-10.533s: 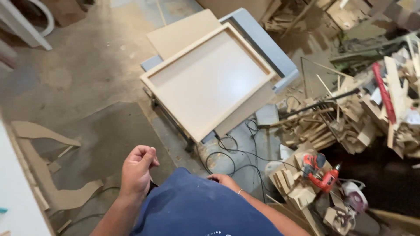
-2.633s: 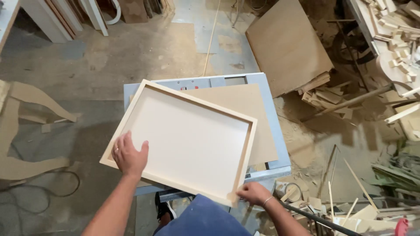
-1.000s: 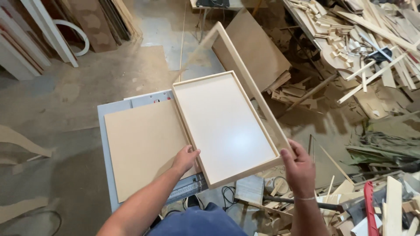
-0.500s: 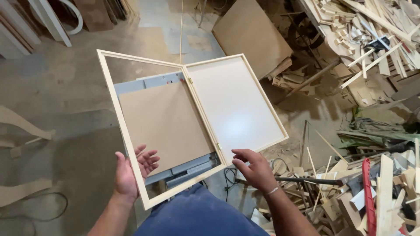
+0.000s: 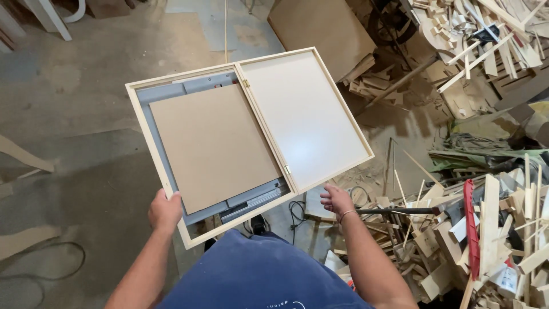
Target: Assembling a wooden frame by applying glue to the joints and fitting the pieces together.
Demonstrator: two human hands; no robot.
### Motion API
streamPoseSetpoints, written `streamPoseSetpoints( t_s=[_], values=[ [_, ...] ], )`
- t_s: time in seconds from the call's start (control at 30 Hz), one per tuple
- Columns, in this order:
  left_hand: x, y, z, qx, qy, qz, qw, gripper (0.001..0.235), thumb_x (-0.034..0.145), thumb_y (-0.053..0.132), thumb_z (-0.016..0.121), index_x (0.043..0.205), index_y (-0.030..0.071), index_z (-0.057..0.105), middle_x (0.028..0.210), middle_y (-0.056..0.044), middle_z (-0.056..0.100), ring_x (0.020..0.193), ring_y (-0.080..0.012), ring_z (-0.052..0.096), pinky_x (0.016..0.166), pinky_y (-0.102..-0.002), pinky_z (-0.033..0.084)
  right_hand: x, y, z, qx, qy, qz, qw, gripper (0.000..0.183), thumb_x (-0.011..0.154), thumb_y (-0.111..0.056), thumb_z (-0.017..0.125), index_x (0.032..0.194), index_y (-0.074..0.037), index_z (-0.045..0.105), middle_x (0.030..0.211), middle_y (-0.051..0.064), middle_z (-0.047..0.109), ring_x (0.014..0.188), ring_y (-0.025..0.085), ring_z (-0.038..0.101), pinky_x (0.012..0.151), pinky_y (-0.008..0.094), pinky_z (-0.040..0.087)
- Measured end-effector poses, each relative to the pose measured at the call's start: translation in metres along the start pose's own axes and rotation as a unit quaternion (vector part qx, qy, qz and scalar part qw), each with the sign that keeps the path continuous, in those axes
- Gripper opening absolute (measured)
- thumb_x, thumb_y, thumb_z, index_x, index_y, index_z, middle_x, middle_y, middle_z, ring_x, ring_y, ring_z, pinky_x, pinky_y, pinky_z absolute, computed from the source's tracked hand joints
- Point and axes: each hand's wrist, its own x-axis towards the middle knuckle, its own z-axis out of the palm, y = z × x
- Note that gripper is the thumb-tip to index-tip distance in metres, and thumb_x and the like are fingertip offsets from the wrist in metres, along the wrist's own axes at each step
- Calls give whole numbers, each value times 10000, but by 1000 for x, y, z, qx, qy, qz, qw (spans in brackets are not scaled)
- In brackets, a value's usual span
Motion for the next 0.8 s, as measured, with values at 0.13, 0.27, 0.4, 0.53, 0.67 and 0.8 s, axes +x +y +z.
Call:
streamPoseSetpoints(
  t_s=[0.13,0.27,0.4,0.53,0.67,0.8],
  values=[
    [-27,35,-32,19,-27,5,999,459,955,498,593,1266,173,689,1266,-181,733,1227,-450,647,1006,-545,519,43,29,-25,76,-7,58,995,637,1004,-534,601,1492,-148,462,1285,186,681,1031,317,722,788,419,607],
    [-18,42,-22,55,-32,17,998,484,963,512,573,1277,162,690,1267,-191,736,1238,-442,648,1012,-543,516,73,30,-39,93,-15,66,993,667,1033,-538,554,1530,-111,428,1344,211,637,1034,310,721,774,405,613],
    [-7,49,-11,99,-12,7,995,490,958,527,582,1287,180,690,1247,-192,751,1236,-428,657,1003,-542,523,118,34,-47,130,-16,59,990,692,1020,-575,566,1525,-129,406,1277,217,648,960,322,729,722,409,623],
    [-41,88,-32,99,14,20,995,519,973,356,625,1397,59,650,1283,-291,728,1252,-462,646,1012,-572,499,141,29,-59,138,-15,54,989,707,1018,-646,527,1533,-184,378,1285,239,641,1001,366,714,766,458,617],
    [-36,80,-22,125,38,33,991,549,907,396,578,1360,94,645,1185,-272,730,1069,-518,675,901,-577,501,119,-16,-69,159,34,84,983,616,985,-576,488,1466,-192,515,1189,166,707,810,253,666,663,354,520],
    [-33,63,-11,122,88,42,988,389,935,378,639,1162,77,739,1080,-202,756,967,-465,699,811,-551,525,143,-13,-83,221,14,87,971,439,969,-537,590,1273,-220,576,975,88,718,735,233,674,627,358,521]
  ],
)
